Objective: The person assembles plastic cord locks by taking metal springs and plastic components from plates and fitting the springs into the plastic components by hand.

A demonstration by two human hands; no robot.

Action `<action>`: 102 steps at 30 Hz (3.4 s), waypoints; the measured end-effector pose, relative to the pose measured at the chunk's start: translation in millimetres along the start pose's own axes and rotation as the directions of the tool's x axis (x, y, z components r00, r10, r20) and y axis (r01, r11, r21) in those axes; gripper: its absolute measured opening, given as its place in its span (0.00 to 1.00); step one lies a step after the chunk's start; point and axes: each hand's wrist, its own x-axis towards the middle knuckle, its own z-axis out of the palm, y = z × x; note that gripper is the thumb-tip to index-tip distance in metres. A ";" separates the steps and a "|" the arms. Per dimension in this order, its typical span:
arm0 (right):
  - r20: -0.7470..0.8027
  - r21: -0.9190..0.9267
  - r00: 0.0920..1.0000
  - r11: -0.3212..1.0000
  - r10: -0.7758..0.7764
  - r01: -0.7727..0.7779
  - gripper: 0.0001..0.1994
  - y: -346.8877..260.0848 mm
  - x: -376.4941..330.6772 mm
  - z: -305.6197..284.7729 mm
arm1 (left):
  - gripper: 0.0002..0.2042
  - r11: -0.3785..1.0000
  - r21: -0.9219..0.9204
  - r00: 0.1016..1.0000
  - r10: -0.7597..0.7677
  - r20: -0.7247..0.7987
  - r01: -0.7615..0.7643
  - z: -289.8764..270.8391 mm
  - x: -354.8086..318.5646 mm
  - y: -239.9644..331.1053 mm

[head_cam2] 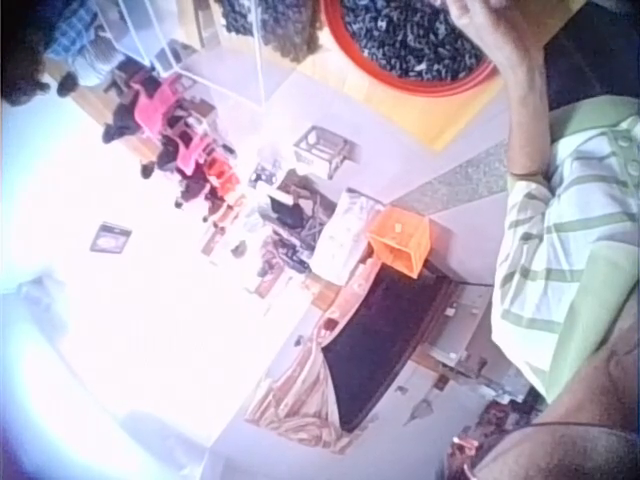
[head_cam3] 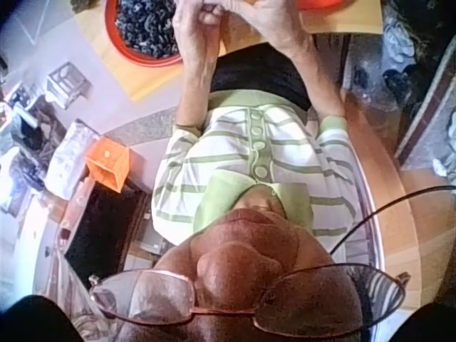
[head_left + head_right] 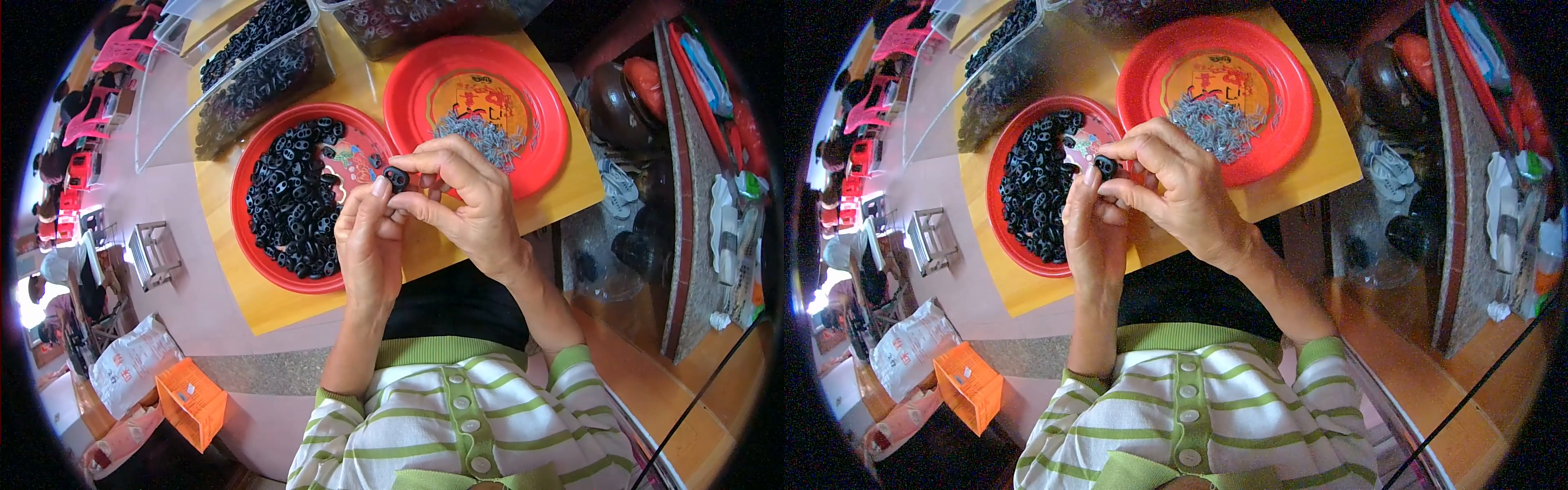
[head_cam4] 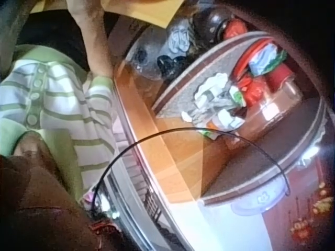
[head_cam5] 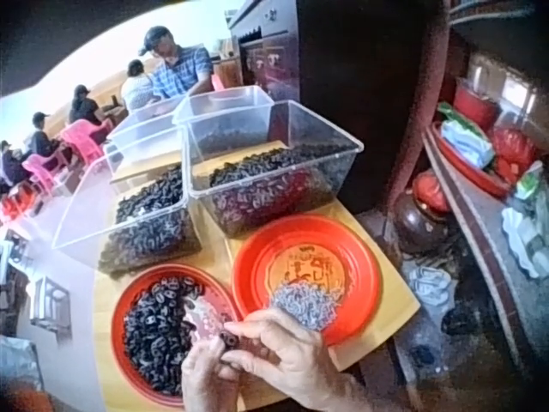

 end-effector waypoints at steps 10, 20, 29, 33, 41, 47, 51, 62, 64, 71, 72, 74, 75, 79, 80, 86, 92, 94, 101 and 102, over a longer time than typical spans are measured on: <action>0.129 0.090 0.990 0.994 0.056 -0.068 0.12 -0.9 1.5 -7.3 | 0.09 0.985 0.131 0.994 0.108 0.010 -0.109 0.2 -5.2 -3.2; 0.205 0.577 0.947 0.751 0.247 -0.320 0.13 4.4 -23.1 3.2 | 0.11 0.812 0.380 0.894 0.369 0.255 -0.443 -16.5 -12.2 -5.8; 0.241 0.676 0.931 0.642 0.273 -0.363 0.13 11.4 -23.1 11.4 | 0.11 0.935 0.214 0.951 0.243 0.193 -0.283 -22.3 -9.0 -4.8; 0.309 0.691 0.890 0.563 0.337 -0.453 0.11 8.3 -20.9 9.6 | 0.09 0.944 0.225 0.962 0.203 0.181 -0.241 -26.0 -9.3 -2.7; 0.266 0.412 0.908 0.813 0.325 -0.412 0.10 9.5 25.2 -3.0 | 0.13 0.920 0.266 0.956 0.261 0.136 -0.289 -16.6 10.2 9.4; -0.234 -0.300 0.949 0.944 -0.213 0.139 0.09 25.2 148.8 -39.9 | 0.12 0.108 0.930 0.914 0.254 0.315 -0.351 -25.3 38.2 34.8; -0.123 -0.494 0.961 0.855 -0.246 0.155 0.14 6.2 173.3 -38.8 | 0.12 -0.008 0.939 0.914 0.229 0.336 -0.343 -28.5 45.9 27.0; 0.197 -0.354 0.961 0.928 0.195 -0.116 0.05 65.1 84.7 -57.8 | 0.10 -0.125 0.921 0.894 0.224 0.388 -0.368 -30.8 44.8 21.0; 0.231 -0.387 0.944 0.913 0.235 -0.133 0.06 70.2 76.3 -60.4 | 0.08 -0.071 0.938 0.916 0.201 0.347 -0.340 -28.3 44.6 22.2; 0.220 -0.403 0.969 0.915 0.116 -0.018 0.06 84.9 64.7 -58.6 | 0.05 -0.161 0.892 0.877 0.176 0.447 -0.422 -27.5 42.7 21.8; 0.238 -0.360 0.967 0.933 0.087 0.004 0.06 85.6 64.6 -58.1 | 0.05 -0.173 0.876 0.855 0.197 0.479 -0.451 -28.4 42.5 21.0; 0.263 -0.394 0.962 0.918 0.069 0.042 0.06 84.2 63.6 -59.8 | 0.06 -0.187 0.858 0.832 0.218 0.511 -0.478 -28.8 40.7 21.5; 0.292 -0.425 0.955 0.902 0.056 0.077 0.06 83.8 63.2 -60.3 | 0.06 -0.145 0.865 0.830 0.245 0.502 -0.480 -28.3 40.5 22.2; 0.282 -0.385 0.958 0.921 0.053 0.062 0.06 88.6 58.9 -61.9 | 0.05 0.160 0.874 0.854 0.351 0.384 -0.458 -22.0 34.0 22.5; 0.272 -0.401 0.961 0.914 0.055 0.061 0.06 88.4 56.3 -62.8 | 0.04 0.391 0.823 0.897 0.329 0.295 -0.413 -26.2 33.2 17.9; 0.240 -0.500 0.970 0.861 0.036 0.092 0.06 82.3 49.8 -64.1 | 0.06 0.935 0.353 0.996 0.005 0.089 -0.036 -20.0 7.3 20.8; 0.161 -0.448 0.976 0.892 0.145 -0.059 0.06 67.0 45.2 -68.2 | 0.05 0.982 0.184 0.990 -0.061 0.127 0.037 -22.4 -8.6 12.4; 0.136 -0.406 0.965 0.901 0.224 -0.151 0.06 51.4 40.1 -65.3 | 0.05 0.985 0.164 0.989 -0.076 0.125 0.055 -18.3 -11.1 11.6; 0.123 -0.069 0.972 0.978 0.202 -0.194 0.05 5.6 -4.4 -32.5 | 0.08 0.981 0.098 0.972 -0.178 0.152 0.165 -22.0 -7.8 5.7; 0.115 -0.026 0.960 0.967 0.255 -0.254 0.05 0.1 -7.7 -29.0 | 0.08 0.984 0.095 0.977 -0.163 0.141 0.150 -20.7 -7.7 6.5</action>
